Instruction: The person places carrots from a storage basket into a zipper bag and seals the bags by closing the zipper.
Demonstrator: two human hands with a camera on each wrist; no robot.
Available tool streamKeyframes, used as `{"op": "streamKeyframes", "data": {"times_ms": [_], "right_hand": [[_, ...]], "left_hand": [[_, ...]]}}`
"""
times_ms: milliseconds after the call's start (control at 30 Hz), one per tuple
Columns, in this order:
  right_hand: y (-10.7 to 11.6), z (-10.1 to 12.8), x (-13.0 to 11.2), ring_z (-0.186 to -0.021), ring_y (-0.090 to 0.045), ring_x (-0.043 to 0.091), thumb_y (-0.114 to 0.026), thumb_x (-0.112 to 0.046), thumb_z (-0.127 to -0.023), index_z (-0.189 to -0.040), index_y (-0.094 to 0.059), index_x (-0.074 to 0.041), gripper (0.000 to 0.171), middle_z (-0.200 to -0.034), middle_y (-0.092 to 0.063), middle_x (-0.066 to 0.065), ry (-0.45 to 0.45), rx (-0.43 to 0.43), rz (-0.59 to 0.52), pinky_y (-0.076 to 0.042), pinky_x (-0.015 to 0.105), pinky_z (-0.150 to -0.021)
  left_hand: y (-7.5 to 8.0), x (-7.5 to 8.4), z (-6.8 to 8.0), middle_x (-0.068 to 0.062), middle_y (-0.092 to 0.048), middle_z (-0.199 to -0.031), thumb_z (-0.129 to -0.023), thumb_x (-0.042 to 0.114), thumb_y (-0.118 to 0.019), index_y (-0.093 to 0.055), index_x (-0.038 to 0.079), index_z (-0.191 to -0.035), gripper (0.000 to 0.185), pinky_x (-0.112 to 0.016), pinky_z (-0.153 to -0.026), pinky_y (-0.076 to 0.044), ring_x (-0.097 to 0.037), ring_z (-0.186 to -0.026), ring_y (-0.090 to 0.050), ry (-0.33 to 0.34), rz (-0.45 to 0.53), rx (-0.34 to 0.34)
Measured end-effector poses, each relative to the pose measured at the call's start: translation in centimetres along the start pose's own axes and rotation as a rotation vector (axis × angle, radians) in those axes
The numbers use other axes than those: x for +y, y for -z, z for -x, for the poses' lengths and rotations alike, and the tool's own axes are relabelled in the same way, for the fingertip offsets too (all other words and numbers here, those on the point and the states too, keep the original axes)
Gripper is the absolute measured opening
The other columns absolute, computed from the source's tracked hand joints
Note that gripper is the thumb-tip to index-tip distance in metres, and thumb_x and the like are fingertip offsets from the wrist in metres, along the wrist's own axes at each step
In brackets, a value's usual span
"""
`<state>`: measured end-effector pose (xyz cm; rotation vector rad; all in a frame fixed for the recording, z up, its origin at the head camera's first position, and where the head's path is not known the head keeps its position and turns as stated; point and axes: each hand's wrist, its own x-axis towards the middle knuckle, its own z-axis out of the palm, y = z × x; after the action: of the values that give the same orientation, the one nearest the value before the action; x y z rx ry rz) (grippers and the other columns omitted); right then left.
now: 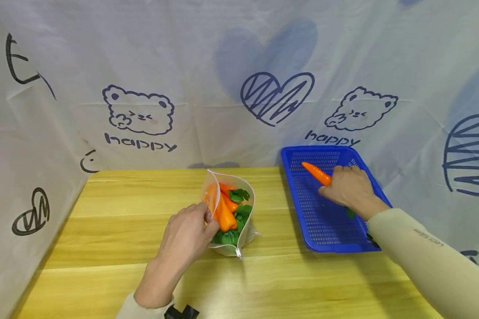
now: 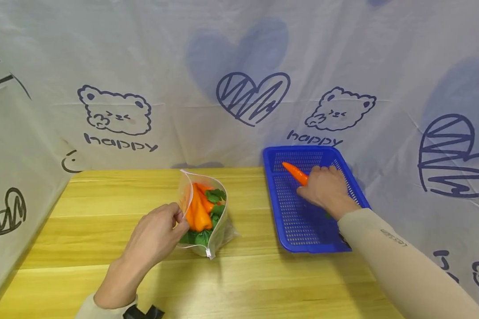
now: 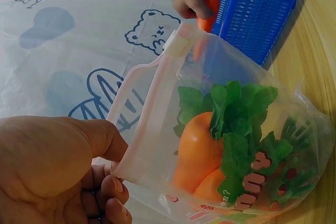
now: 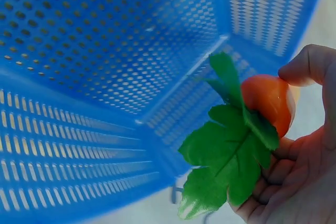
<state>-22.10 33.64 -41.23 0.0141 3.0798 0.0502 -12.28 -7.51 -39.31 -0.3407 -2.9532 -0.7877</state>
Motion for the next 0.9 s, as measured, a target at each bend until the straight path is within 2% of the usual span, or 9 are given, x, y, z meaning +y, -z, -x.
{"op": "streamKeyframes", "data": {"times_ms": [200, 333, 900], "right_hand": [[1.8, 2.4, -0.7, -0.079, -0.050, 0.035, -0.069, -0.048, -0.086, -0.093, -0.056, -0.001, 0.050, -0.081, -0.054, 0.013, 0.059, 0.071, -0.019, -0.041, 0.048, -0.075], [3.0, 3.6, -1.4, -0.074, -0.047, 0.032, -0.071, -0.047, -0.085, -0.089, -0.055, -0.004, 0.047, -0.077, -0.053, 0.010, 0.102, 0.106, -0.013, -0.038, 0.042, -0.068], [5.9, 6.6, -5.1, -0.064, -0.046, 0.027, -0.074, -0.042, -0.080, -0.082, -0.054, -0.006, 0.041, -0.069, -0.053, 0.006, 0.237, 0.205, 0.030, -0.036, 0.038, -0.061]], "left_hand": [[0.1, 0.0, 0.0, 0.000, -0.053, -0.072, -0.089, 0.014, -0.063, -0.055, 0.016, -0.079, 0.013, -0.037, -0.068, -0.040, -0.019, -0.066, -0.048, 0.014, 0.019, -0.012], [0.2, 0.0, 0.0, -0.001, -0.053, -0.073, -0.089, 0.014, -0.062, -0.055, 0.016, -0.080, 0.012, -0.038, -0.070, -0.041, -0.019, -0.067, -0.048, 0.023, 0.028, -0.011], [-0.1, 0.4, -0.1, -0.001, -0.052, -0.070, -0.086, 0.013, -0.060, -0.057, 0.015, -0.079, 0.008, -0.036, -0.063, -0.040, -0.020, -0.061, -0.048, 0.017, 0.074, 0.028]]}}
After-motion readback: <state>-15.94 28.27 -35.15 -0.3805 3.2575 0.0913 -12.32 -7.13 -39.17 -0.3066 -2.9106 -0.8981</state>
